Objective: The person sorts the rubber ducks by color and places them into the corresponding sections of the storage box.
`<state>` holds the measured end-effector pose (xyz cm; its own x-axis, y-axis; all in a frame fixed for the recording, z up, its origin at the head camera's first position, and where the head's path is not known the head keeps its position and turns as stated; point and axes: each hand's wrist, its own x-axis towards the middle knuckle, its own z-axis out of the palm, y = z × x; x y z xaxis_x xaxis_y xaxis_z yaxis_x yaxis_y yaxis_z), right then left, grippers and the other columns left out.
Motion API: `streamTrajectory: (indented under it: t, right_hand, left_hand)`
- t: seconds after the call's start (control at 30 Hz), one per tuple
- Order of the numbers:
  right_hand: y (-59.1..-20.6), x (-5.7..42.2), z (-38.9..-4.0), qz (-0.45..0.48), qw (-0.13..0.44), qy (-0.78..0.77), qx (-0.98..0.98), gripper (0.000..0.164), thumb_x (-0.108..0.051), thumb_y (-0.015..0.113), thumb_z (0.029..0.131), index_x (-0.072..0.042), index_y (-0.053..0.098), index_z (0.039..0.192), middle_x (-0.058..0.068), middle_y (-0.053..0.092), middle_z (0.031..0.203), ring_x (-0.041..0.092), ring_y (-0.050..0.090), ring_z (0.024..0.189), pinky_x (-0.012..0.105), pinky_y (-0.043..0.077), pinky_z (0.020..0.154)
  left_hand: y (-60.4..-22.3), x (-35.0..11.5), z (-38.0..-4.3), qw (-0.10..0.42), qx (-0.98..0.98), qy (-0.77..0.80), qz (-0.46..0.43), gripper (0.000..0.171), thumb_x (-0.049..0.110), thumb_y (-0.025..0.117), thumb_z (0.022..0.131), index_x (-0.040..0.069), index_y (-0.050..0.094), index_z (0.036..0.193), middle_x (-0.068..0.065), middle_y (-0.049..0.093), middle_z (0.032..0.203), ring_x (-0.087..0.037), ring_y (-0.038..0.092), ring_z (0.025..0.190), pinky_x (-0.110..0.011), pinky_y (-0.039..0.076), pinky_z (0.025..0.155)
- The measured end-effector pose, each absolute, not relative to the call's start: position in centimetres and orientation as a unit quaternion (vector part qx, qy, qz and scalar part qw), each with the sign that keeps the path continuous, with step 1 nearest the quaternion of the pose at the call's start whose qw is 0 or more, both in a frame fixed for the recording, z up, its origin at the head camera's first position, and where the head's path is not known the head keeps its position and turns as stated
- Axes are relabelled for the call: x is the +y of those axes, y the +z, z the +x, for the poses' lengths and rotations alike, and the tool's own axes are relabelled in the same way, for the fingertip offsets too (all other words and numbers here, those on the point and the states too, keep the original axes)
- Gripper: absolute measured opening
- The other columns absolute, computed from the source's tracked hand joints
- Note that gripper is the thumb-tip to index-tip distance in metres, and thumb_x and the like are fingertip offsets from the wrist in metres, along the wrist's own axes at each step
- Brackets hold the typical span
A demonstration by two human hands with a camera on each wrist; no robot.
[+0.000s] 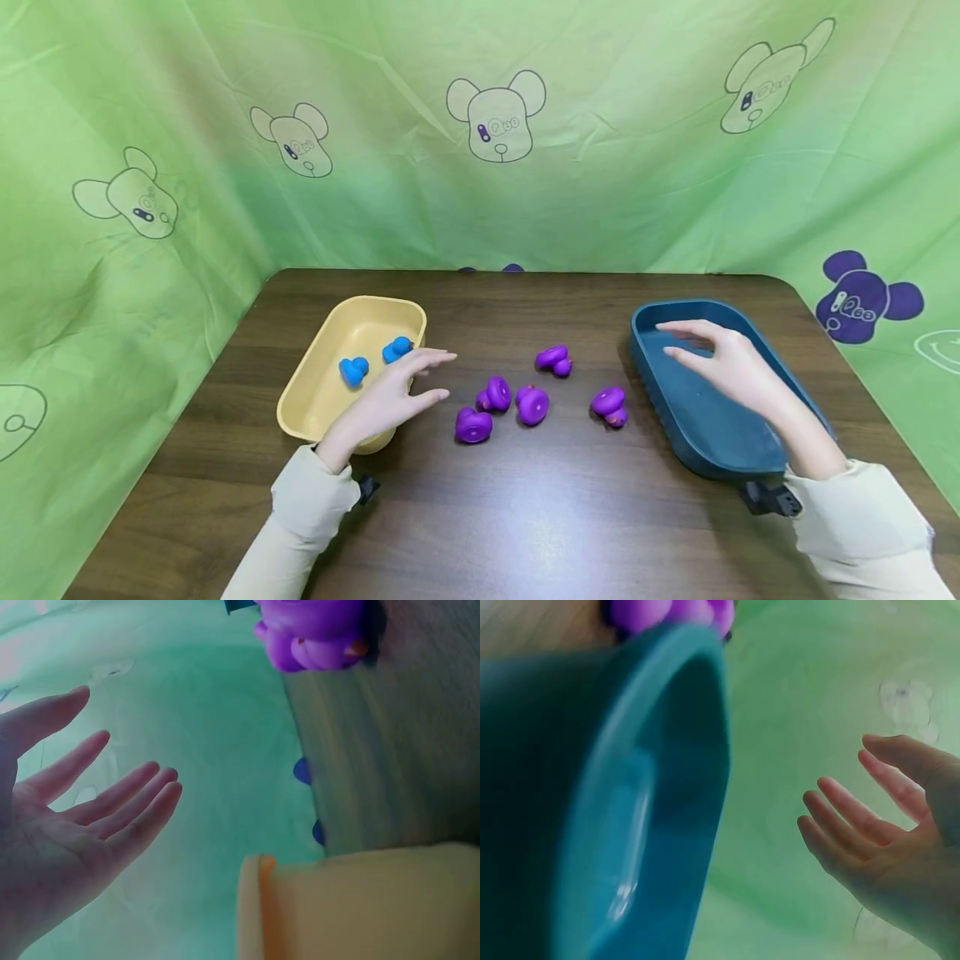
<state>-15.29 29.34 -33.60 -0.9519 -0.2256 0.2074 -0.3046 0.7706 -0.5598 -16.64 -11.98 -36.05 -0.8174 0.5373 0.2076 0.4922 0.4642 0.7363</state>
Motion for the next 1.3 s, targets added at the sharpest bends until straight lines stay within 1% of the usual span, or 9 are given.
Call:
streamTrajectory:
  t: [0.17, 0.27, 0.4, 0.47, 0.5, 0.6, 0.67, 0.73, 1.3]
  right_hand:
    - [-34.2, 31.9, -14.8, 0.115, 0.073, 0.302, -0.943, 0.035, -0.019, 0.056, 0.087, -0.003, 0.054, 0.118, 0.022, 0.053, 0.113, 0.038, 0.049, 0.097, 0.007, 0.035, 0.068]
    - [-34.5, 33.2, -14.4, 0.09, 0.074, 0.298, -0.947, 0.036, -0.019, 0.056, 0.087, -0.001, 0.053, 0.119, 0.024, 0.054, 0.112, 0.04, 0.048, 0.096, 0.016, 0.041, 0.069]
    - [-35.2, 34.6, -14.1, 0.063, 0.081, 0.295, -0.95, 0.038, -0.019, 0.056, 0.087, 0.001, 0.051, 0.119, 0.028, 0.052, 0.112, 0.045, 0.047, 0.098, 0.046, 0.042, 0.074]
    - [-35.5, 35.2, -13.9, 0.051, 0.087, 0.296, -0.95, 0.038, -0.018, 0.056, 0.087, 0.001, 0.051, 0.12, 0.016, 0.056, 0.111, 0.046, 0.046, 0.099, 0.054, 0.036, 0.076]
    - [-35.7, 35.6, -13.7, 0.047, 0.091, 0.295, -0.95, 0.038, -0.019, 0.056, 0.087, -0.001, 0.052, 0.12, 0.004, 0.057, 0.11, 0.043, 0.048, 0.099, 0.047, 0.039, 0.08]
    - [-36.2, 36.6, -13.3, 0.042, 0.107, 0.306, -0.945, 0.038, -0.02, 0.058, 0.086, -0.004, 0.053, 0.119, -0.029, 0.048, 0.099, 0.006, 0.053, 0.099, 0.018, 0.041, 0.081]
    - [-36.5, 37.2, -13.0, 0.042, 0.117, 0.315, -0.941, 0.037, -0.02, 0.059, 0.085, -0.003, 0.054, 0.119, -0.04, 0.038, 0.092, -0.015, 0.043, 0.091, 0.002, 0.033, 0.072]
    - [-36.8, 37.8, -12.8, 0.04, 0.123, 0.324, -0.937, 0.037, -0.019, 0.059, 0.085, -0.003, 0.055, 0.118, -0.043, 0.036, 0.089, -0.027, 0.031, 0.083, -0.003, 0.027, 0.066]
    - [-38.7, 41.3, -11.9, 0.004, 0.09, 0.338, -0.937, 0.036, -0.019, 0.058, 0.085, -0.009, 0.054, 0.12, -0.044, 0.035, 0.09, -0.03, 0.032, 0.077, 0.001, 0.034, 0.058]
  left_hand:
    - [-36.4, -11.4, -16.5, 0.044, 0.858, 0.398, 0.321, 0.043, 0.017, 0.063, 0.082, 0.01, 0.051, 0.123, -0.006, 0.049, 0.123, -0.022, 0.047, 0.11, -0.035, 0.038, 0.091]
    - [-36.8, -11.0, -16.5, 0.06, 0.865, 0.374, 0.328, 0.043, 0.017, 0.063, 0.082, 0.01, 0.051, 0.123, -0.005, 0.05, 0.121, -0.021, 0.046, 0.112, -0.035, 0.037, 0.092]
    - [-37.2, -10.5, -16.6, 0.066, 0.878, 0.326, 0.344, 0.042, 0.019, 0.063, 0.082, 0.01, 0.052, 0.122, -0.004, 0.051, 0.12, -0.018, 0.046, 0.113, -0.033, 0.037, 0.092]
    - [-37.5, -10.4, -16.6, 0.066, 0.88, 0.311, 0.354, 0.041, 0.018, 0.062, 0.083, 0.009, 0.052, 0.121, -0.006, 0.052, 0.119, -0.019, 0.046, 0.112, -0.033, 0.037, 0.092]
    - [-37.6, -10.3, -16.6, 0.068, 0.88, 0.305, 0.358, 0.04, 0.018, 0.062, 0.083, 0.008, 0.053, 0.121, -0.006, 0.052, 0.119, -0.019, 0.047, 0.112, -0.033, 0.037, 0.092]
    - [-37.8, -10.1, -16.6, 0.083, 0.881, 0.298, 0.357, 0.039, 0.017, 0.061, 0.083, 0.008, 0.053, 0.12, -0.007, 0.052, 0.118, -0.02, 0.047, 0.111, -0.034, 0.038, 0.092]
    - [-38.0, -10.0, -16.6, 0.094, 0.882, 0.296, 0.354, 0.037, 0.016, 0.061, 0.083, 0.008, 0.054, 0.119, -0.007, 0.052, 0.117, -0.021, 0.047, 0.111, -0.034, 0.038, 0.092]
    - [-38.1, -9.9, -16.6, 0.103, 0.882, 0.294, 0.352, 0.037, 0.016, 0.06, 0.084, 0.008, 0.055, 0.119, -0.008, 0.052, 0.117, -0.021, 0.047, 0.111, -0.035, 0.038, 0.092]
    - [-39.5, -9.3, -16.9, 0.16, 0.885, 0.264, 0.349, 0.034, 0.017, 0.058, 0.086, 0.009, 0.055, 0.119, -0.009, 0.053, 0.116, -0.023, 0.047, 0.109, -0.037, 0.039, 0.09]
